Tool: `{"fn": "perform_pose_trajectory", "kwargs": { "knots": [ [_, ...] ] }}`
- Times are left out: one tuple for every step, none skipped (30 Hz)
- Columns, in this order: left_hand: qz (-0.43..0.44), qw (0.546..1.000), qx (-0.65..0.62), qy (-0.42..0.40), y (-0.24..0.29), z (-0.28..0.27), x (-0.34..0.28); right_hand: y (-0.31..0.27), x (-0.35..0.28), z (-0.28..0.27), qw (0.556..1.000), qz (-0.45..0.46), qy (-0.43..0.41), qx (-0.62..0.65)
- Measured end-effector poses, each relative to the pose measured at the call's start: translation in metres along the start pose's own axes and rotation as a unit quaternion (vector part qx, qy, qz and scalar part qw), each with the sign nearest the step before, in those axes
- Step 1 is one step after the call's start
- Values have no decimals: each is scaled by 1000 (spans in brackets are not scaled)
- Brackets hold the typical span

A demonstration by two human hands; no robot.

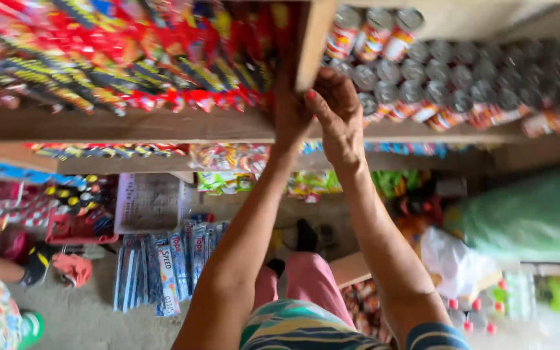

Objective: Stocking canned goods from a cardboard box onto store shelves.

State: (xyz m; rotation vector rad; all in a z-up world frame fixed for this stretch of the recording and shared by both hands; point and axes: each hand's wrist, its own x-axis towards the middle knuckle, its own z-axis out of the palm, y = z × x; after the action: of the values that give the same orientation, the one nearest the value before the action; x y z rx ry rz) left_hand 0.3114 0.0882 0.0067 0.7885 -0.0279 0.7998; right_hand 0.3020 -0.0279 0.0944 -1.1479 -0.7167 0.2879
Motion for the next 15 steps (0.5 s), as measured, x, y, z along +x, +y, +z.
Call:
{"fn": "perform_pose_trajectory", "kwargs": {
  "knots": [
    [-42,976,213,26,3,-7,-5,-5,-10,-3,997,36,7,69],
    [-76,904,418,43,5,-13,-9,-10,-20,-6,988,68,15,140],
    [-92,906,412,23,-6,-28,-5,-9,-41,-16,988,66,39,131],
    [50,851,520,51,-20,-43,-1,-8,-64,-27,985,91,76,126],
    [189,767,609,71,-37,-59,-4,-5,-92,-37,978,121,118,123],
    [171,777,604,49,-32,-60,1,24,-120,-64,975,123,147,115],
    [163,799,576,51,-29,-62,-7,52,-164,-88,960,155,200,122],
    [153,820,548,54,-31,-65,-11,78,-213,-110,941,186,252,130],
    [129,826,548,25,-10,-82,-6,90,-257,-123,930,187,289,131],
    [110,826,554,3,4,-89,6,100,-303,-131,903,286,315,67],
    [92,824,558,-17,15,-87,17,107,-348,-136,861,385,331,8],
    [75,823,563,-37,19,-97,21,126,-411,-148,847,389,362,16],
    [66,822,563,-51,17,-100,31,146,-467,-167,847,402,340,-75],
    [56,822,563,-65,14,-99,40,163,-524,-181,838,416,313,-164],
    [50,817,569,-73,7,-96,33,158,-565,-181,830,422,329,-158]
  ]
}}
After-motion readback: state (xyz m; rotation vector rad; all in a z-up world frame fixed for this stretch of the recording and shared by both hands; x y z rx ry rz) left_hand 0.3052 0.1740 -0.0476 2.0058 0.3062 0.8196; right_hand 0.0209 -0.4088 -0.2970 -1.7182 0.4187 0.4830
